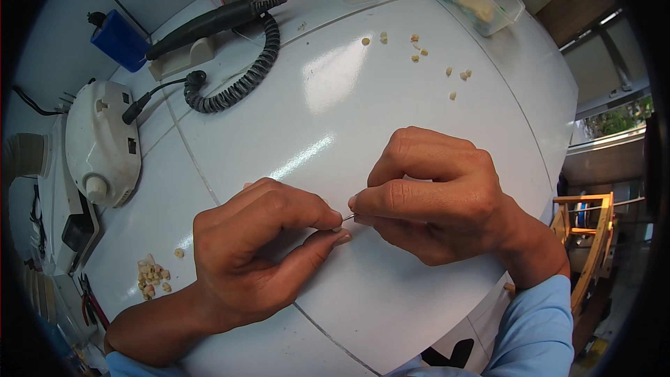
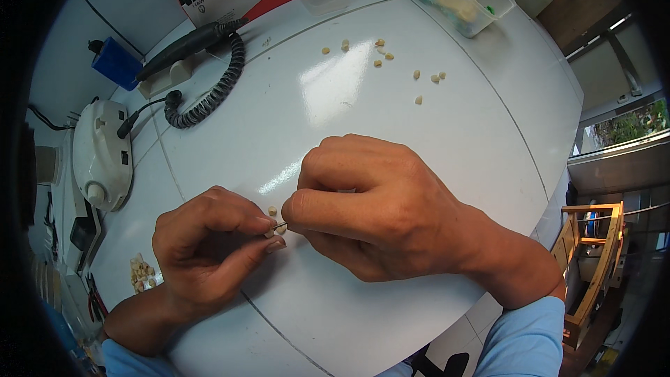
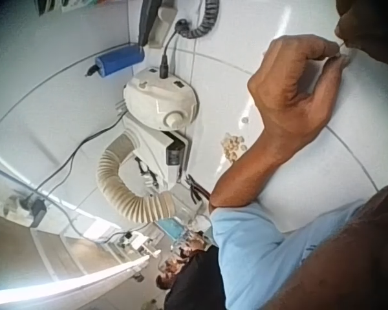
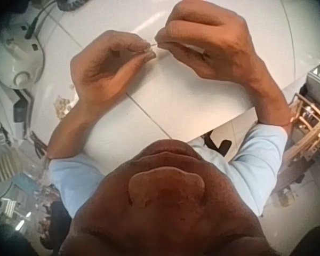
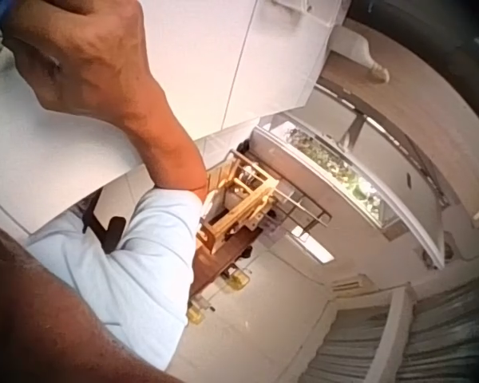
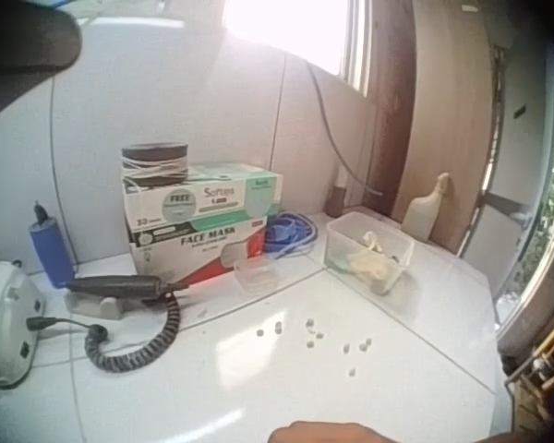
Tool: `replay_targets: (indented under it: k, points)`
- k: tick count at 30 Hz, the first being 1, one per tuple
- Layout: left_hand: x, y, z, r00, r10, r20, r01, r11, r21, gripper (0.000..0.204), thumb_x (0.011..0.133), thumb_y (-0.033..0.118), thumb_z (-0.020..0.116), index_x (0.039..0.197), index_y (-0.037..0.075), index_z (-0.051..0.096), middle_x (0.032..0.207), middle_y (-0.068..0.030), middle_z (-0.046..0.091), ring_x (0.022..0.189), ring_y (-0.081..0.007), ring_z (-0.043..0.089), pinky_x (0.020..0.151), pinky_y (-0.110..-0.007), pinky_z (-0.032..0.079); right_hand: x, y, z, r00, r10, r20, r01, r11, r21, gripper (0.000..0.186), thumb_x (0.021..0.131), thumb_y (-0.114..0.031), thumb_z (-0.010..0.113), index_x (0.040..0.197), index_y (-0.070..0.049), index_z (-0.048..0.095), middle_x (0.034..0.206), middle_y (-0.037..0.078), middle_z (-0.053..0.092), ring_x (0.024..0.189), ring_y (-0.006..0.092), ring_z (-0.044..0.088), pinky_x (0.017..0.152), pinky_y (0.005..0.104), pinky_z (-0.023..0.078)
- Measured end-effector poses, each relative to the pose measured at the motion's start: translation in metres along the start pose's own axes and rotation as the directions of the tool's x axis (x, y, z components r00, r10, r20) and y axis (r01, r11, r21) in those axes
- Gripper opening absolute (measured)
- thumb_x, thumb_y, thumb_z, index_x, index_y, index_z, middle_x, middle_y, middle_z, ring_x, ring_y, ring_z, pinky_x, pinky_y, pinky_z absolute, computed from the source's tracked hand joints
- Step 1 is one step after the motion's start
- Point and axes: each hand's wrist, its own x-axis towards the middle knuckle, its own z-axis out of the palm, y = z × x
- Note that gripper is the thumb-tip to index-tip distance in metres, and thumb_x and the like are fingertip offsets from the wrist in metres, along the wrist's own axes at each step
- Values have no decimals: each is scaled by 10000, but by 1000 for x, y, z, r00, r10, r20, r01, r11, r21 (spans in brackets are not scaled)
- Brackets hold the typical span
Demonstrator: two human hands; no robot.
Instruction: Inspecting and cleaning small prosthetic teeth with a needle tool on a laboratory workbench.
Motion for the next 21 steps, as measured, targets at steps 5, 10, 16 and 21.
replay_targets:
  k: [5, 10, 16, 21]
  points:
    - [4, 4, -4, 995, 58, 79, -60, 998, 27, 249, 802, -112, 888, 1016, -37, 784, 929, -137, 771, 836, -178, 744, 700, -288, 558, 0, -2, 1, 1000, 10, 16, -11, 1000, 18, 201, 759, 0, 858, 906, -76, 745, 794, 38, 610, 705, 203, 637, 588, 357, 495]
    - [4, 4, -3, 996, 46, 78, -49, 998, 28, 244, 806, -73, 911, 1012, -34, 785, 906, -131, 768, 808, -170, 735, 692, -275, 546, 1, -4, -1, 998, -2, 65, -1, 999, 39, 215, 775, 24, 821, 902, -53, 667, 783, 62, 523, 683, 248, 573, 576, 397, 450]
    - [4, 4, -4, 995, 31, 100, -32, 999, 9, 242, 806, -48, 924, 1003, -27, 785, 907, -127, 778, 802, -177, 738, 707, -286, 553, -3, 0, 10, 999, -18, 42, 13, 993, 118, 192, 777, 15, 830, 906, -41, 699, 771, 61, 529, 684, 249, 583, 580, 392, 460]
    - [5, 3, -4, 992, 68, 104, -69, 998, 7, 245, 811, -80, 899, 1019, -21, 784, 922, -123, 790, 825, -189, 748, 731, -304, 570, -1, 1, 8, 999, -38, 7, 36, 992, 123, 204, 778, 18, 840, 957, -49, 769, 791, 47, 594, 704, 235, 634, 591, 365, 498]
